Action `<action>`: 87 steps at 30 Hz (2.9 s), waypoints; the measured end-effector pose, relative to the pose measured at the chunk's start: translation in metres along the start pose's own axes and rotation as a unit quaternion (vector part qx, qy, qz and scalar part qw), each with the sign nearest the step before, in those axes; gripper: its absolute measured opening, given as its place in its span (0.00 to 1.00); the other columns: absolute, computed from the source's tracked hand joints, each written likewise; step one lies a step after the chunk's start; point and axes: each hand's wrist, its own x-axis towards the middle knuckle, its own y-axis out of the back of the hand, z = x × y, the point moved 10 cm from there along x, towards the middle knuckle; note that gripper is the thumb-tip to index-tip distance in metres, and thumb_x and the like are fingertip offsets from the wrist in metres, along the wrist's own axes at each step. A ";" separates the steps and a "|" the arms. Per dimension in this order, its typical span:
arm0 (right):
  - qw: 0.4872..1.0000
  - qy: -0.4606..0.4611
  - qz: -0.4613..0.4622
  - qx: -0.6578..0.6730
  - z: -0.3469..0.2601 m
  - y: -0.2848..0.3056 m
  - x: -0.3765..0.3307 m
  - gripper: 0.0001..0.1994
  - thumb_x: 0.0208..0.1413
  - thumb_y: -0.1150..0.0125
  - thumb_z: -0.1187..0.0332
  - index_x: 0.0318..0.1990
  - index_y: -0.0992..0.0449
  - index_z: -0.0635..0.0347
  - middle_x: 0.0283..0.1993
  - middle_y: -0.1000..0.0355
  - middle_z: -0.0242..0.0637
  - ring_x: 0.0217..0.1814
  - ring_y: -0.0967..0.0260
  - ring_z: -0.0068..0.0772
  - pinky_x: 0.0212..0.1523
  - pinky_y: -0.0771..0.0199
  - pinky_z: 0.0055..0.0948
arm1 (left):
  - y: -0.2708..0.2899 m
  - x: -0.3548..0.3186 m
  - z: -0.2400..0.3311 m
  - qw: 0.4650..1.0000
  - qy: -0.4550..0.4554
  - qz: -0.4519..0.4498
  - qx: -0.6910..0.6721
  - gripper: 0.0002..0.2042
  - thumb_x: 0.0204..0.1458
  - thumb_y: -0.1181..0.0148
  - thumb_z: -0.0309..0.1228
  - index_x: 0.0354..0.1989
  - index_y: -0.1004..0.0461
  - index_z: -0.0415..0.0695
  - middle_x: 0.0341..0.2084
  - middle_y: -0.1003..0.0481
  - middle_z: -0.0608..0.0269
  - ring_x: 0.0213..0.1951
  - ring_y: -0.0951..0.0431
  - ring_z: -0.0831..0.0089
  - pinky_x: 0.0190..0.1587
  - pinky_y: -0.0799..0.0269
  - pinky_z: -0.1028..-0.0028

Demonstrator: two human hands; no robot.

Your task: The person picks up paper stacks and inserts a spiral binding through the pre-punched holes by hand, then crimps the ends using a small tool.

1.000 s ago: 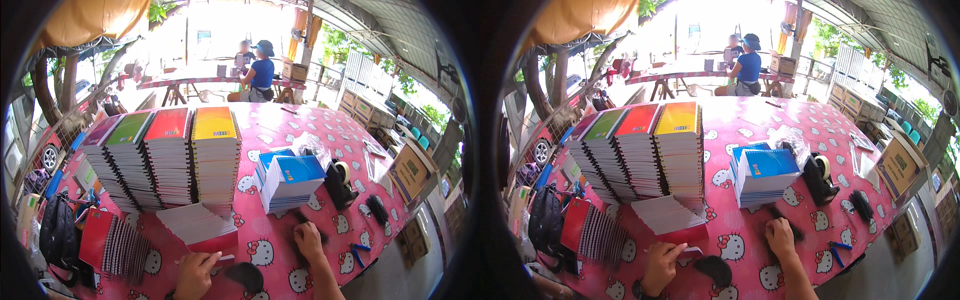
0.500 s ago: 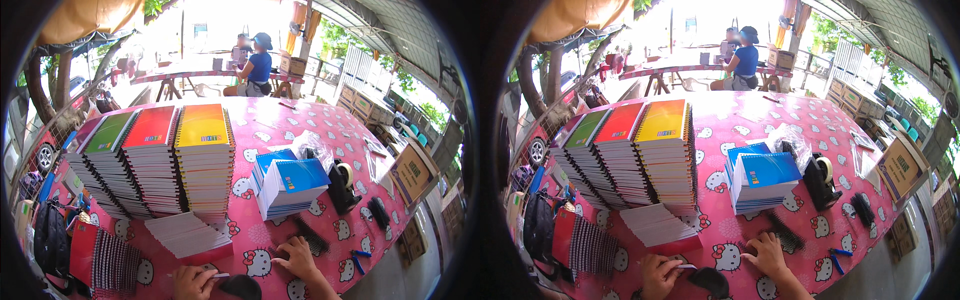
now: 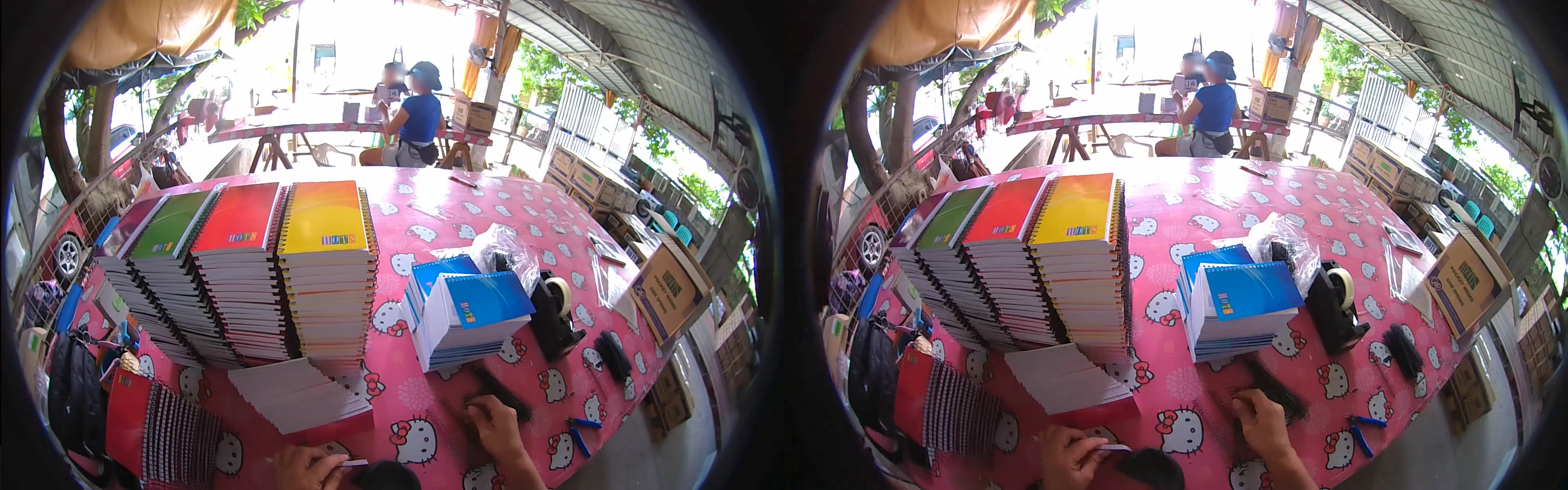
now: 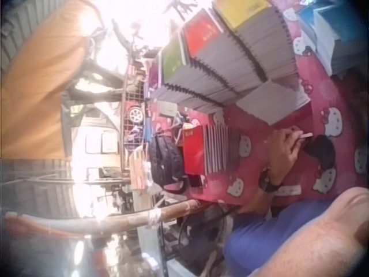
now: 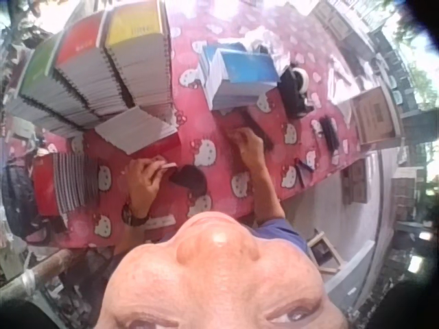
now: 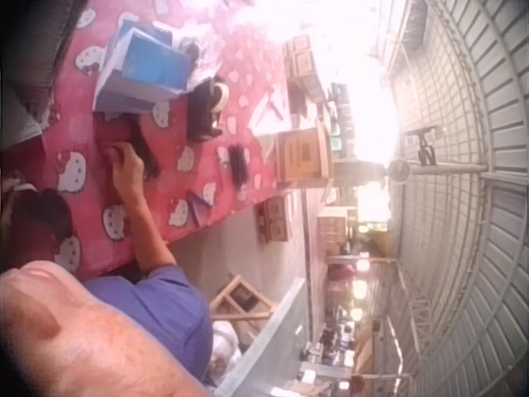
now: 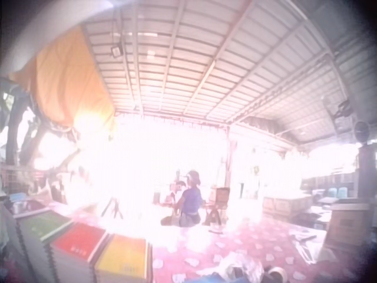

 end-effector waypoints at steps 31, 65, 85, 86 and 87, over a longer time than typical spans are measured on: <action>0.804 -0.143 -0.076 0.573 0.022 0.001 0.018 0.06 0.56 0.45 0.66 0.38 0.31 0.56 0.28 0.31 0.35 0.18 0.37 0.24 0.14 0.40 0.19 | 0.006 0.001 -0.013 0.998 -0.018 0.014 0.056 0.06 0.47 0.37 0.31 0.34 0.22 0.49 0.28 0.26 0.69 0.32 0.27 0.71 0.36 0.33 0.71; 0.932 0.131 -0.263 0.213 -0.151 -0.067 -0.054 0.14 0.44 0.36 0.81 0.42 0.25 0.65 0.36 0.30 0.30 0.38 0.32 0.18 0.39 0.30 0.19 | 0.048 -0.030 0.002 0.998 0.006 0.040 -0.042 0.10 0.39 0.36 0.22 0.32 0.22 0.46 0.27 0.25 0.66 0.32 0.28 0.67 0.38 0.38 0.70; 0.886 0.299 -0.334 0.120 -0.202 -0.078 -0.094 0.09 0.42 0.37 0.78 0.35 0.24 0.60 0.33 0.30 0.35 0.37 0.30 0.35 0.38 0.30 0.30 | 0.049 -0.048 0.036 0.997 -0.075 0.000 -0.036 0.10 0.38 0.36 0.23 0.31 0.20 0.50 0.25 0.26 0.70 0.31 0.29 0.71 0.38 0.40 0.72; 0.887 0.315 -0.318 0.115 -0.203 -0.076 -0.096 0.09 0.43 0.37 0.78 0.35 0.25 0.60 0.33 0.30 0.36 0.37 0.31 0.35 0.38 0.30 0.30 | 0.050 -0.050 0.036 0.996 -0.075 0.001 -0.037 0.10 0.38 0.36 0.23 0.31 0.20 0.50 0.25 0.26 0.70 0.31 0.29 0.71 0.38 0.40 0.72; 0.887 0.330 -0.303 0.110 -0.205 -0.074 -0.098 0.08 0.44 0.37 0.77 0.35 0.25 0.60 0.34 0.30 0.36 0.37 0.31 0.36 0.38 0.30 0.31 | 0.049 -0.053 0.035 0.997 -0.074 -0.001 -0.036 0.10 0.39 0.37 0.24 0.32 0.20 0.50 0.25 0.27 0.72 0.32 0.29 0.72 0.38 0.41 0.72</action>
